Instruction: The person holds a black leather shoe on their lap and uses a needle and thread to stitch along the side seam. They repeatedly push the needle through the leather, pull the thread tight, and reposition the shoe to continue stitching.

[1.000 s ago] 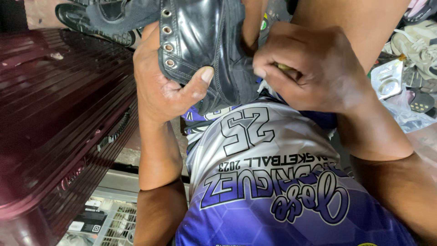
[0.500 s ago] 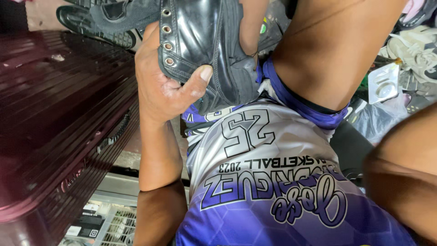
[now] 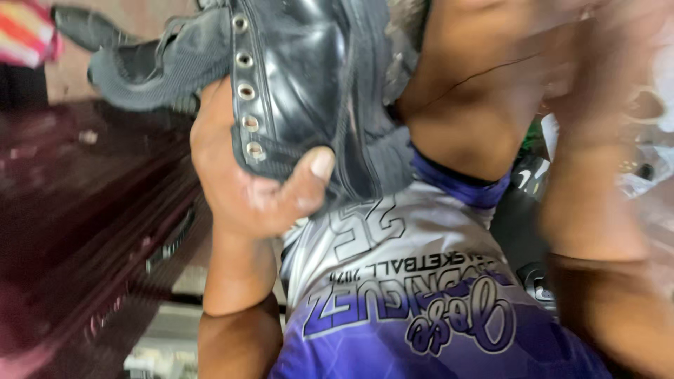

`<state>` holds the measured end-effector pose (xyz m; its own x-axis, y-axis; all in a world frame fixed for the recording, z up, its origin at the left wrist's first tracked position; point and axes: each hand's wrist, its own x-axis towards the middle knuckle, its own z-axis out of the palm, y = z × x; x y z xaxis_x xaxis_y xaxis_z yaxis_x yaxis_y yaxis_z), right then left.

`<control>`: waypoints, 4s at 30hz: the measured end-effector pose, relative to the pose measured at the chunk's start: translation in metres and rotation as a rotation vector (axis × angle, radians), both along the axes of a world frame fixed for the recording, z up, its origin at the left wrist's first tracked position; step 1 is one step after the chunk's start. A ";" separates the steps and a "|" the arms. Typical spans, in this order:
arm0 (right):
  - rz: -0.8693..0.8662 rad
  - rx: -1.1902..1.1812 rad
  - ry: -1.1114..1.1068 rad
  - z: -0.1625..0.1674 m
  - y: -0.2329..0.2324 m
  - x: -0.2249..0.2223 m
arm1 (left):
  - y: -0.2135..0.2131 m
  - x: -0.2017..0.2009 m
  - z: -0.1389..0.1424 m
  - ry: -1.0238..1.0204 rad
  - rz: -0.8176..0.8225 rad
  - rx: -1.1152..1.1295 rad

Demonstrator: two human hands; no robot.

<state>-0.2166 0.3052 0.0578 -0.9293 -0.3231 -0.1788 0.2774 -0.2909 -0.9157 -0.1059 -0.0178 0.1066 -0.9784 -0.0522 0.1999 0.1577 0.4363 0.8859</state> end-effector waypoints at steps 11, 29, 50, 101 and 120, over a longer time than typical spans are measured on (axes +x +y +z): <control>0.166 -0.277 -0.180 -0.024 -0.057 0.045 | 0.034 -0.047 0.042 0.173 -0.153 -0.013; 0.193 -0.359 -0.199 -0.039 -0.060 0.045 | 0.081 -0.054 0.065 -0.110 -0.138 -0.407; 0.156 -0.084 0.001 -0.036 -0.064 0.049 | 0.053 0.014 -0.007 -0.185 0.066 -0.099; 0.330 1.020 0.782 0.022 0.007 0.103 | 0.089 0.041 -0.088 -0.356 -0.169 0.179; 0.757 1.225 0.756 0.061 0.008 0.082 | 0.087 0.039 -0.090 -0.388 -0.497 -0.097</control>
